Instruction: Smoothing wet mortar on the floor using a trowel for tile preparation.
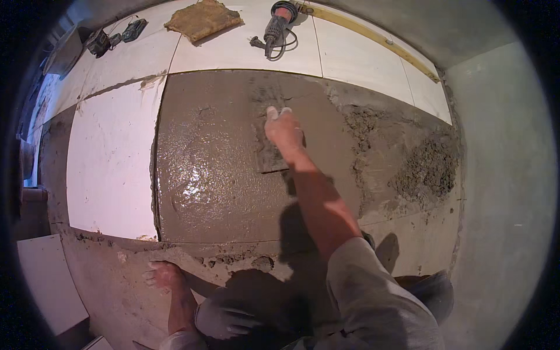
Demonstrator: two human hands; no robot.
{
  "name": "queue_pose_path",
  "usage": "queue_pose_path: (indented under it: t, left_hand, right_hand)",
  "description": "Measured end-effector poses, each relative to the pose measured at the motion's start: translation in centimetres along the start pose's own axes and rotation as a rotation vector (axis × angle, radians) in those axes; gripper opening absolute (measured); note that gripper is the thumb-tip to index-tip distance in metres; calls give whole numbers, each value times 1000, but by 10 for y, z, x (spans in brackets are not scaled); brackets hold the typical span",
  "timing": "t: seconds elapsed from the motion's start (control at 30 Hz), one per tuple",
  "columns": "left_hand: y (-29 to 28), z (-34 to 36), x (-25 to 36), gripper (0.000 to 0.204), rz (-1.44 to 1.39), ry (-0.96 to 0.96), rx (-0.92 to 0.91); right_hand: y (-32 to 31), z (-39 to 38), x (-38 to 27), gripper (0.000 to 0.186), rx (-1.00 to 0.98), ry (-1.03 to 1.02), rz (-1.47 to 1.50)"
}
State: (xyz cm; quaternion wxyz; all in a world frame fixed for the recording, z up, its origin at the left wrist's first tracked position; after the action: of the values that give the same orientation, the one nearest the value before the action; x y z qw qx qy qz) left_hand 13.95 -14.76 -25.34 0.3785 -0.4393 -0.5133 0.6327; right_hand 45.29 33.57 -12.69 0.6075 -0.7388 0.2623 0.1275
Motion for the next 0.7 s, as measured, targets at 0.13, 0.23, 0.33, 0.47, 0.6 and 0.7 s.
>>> queue_pose_path:
  t: [0.13,0.23,0.33,0.47,0.6,0.7]
  left_hand:
    - [-2,-5,3,69,-20,-32,5]
    - [1,4,1,69,-52,25,101]
    - [-9,-7,5,69,-11,-23,-15]
    - [-7,-5,4,69,-59,-5,4]
    - [8,2,2,71,115,54,-15]
    - [-9,-9,9,71,-44,102,20]
  right_hand:
    - [0,-7,-5,53,-53,48,-51]
    - [-11,2,17,53,15,39,-145]
    - [-40,14,58,53,78,104,-169]
    - [-59,24,84,54,214,181,-144]
    - [-52,10,62,55,35,296,229]
    - [-1,27,63,53,120,75,90]
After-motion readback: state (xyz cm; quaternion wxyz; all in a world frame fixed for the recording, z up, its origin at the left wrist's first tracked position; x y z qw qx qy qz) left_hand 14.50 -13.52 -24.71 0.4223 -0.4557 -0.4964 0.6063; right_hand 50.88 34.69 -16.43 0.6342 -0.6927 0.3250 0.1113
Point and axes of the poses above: each hand's wrist, its own z-axis towards the middle knuckle, its own y-axis out of the palm, x = y × z, the point moved 6 cm from there along z, towards the middle knuckle, and after that the axes turned 3 degrees about z, right-handed, at the moved point
